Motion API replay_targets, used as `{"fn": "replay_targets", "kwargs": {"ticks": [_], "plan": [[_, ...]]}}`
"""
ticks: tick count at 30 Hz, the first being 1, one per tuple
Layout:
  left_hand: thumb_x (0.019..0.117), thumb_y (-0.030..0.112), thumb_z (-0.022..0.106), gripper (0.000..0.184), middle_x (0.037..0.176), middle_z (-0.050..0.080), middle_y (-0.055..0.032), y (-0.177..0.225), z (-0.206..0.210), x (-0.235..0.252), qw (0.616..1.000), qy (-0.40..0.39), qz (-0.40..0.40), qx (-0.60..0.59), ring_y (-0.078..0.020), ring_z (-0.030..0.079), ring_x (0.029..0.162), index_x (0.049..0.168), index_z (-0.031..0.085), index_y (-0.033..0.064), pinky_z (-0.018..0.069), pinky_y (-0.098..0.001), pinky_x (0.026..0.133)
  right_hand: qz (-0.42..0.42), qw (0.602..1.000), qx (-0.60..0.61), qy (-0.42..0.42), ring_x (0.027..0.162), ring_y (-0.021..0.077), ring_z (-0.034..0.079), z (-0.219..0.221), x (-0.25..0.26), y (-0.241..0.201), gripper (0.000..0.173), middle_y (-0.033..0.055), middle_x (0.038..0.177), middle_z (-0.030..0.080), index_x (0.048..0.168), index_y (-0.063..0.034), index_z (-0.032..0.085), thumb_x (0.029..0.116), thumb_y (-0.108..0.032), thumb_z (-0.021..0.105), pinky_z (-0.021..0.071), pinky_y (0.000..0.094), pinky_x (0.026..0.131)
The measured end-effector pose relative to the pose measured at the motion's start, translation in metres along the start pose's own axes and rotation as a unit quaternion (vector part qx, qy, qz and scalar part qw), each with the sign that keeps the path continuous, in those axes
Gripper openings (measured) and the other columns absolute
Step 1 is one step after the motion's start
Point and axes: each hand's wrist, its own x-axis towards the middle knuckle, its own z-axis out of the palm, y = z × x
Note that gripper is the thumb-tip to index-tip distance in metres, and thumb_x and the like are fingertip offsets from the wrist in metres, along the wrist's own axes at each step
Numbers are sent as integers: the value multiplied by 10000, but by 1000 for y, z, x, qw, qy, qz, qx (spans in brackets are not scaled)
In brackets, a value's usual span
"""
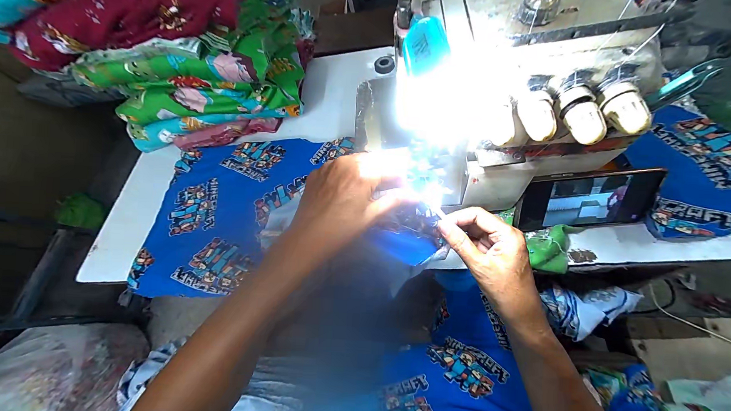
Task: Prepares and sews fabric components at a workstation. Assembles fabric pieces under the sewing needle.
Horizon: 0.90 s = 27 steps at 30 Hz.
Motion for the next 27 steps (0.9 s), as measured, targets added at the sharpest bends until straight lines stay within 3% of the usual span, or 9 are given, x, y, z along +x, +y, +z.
{"fn": "replay_targets", "kwargs": {"ticks": [3,7,10,15,27], "plan": [[984,395,621,285,940,724,-43,0,1,2,1000,-6,-3,10,-214,692,878,898,734,147,503,-445,703,8,1000,3,4,747,11,678,1,1,0,57,-37,850,706,990,-87,710,948,-107,676,584,169,686],[979,330,647,228,913,711,-32,2,-1,-2,1000,1,-2,-3,-198,670,831,868,727,147,496,-419,685,6,1000,-7,18,662,-5,624,4,3,4,38,-56,803,676,976,-110,687,945,-128,679,532,148,613],[984,367,627,260,916,718,-24,-1,1,-2,1000,1,-4,-8,-177,680,847,890,731,148,502,-406,702,5,999,-21,28,658,0,615,5,3,4,36,-62,799,673,972,-130,677,949,-157,684,510,152,594],[989,345,627,254,854,681,-31,0,3,-3,1000,9,-12,-13,-185,650,784,886,716,131,482,-402,660,-11,999,15,48,669,7,623,8,2,3,30,-46,812,663,995,-113,640,969,-114,656,524,150,608],[981,355,623,254,861,687,-33,0,8,-3,1000,19,-15,-4,-186,662,810,908,718,131,485,-404,682,-14,999,-12,48,658,-4,616,11,3,7,84,-50,821,676,993,-117,644,945,-137,711,513,140,597]]}}
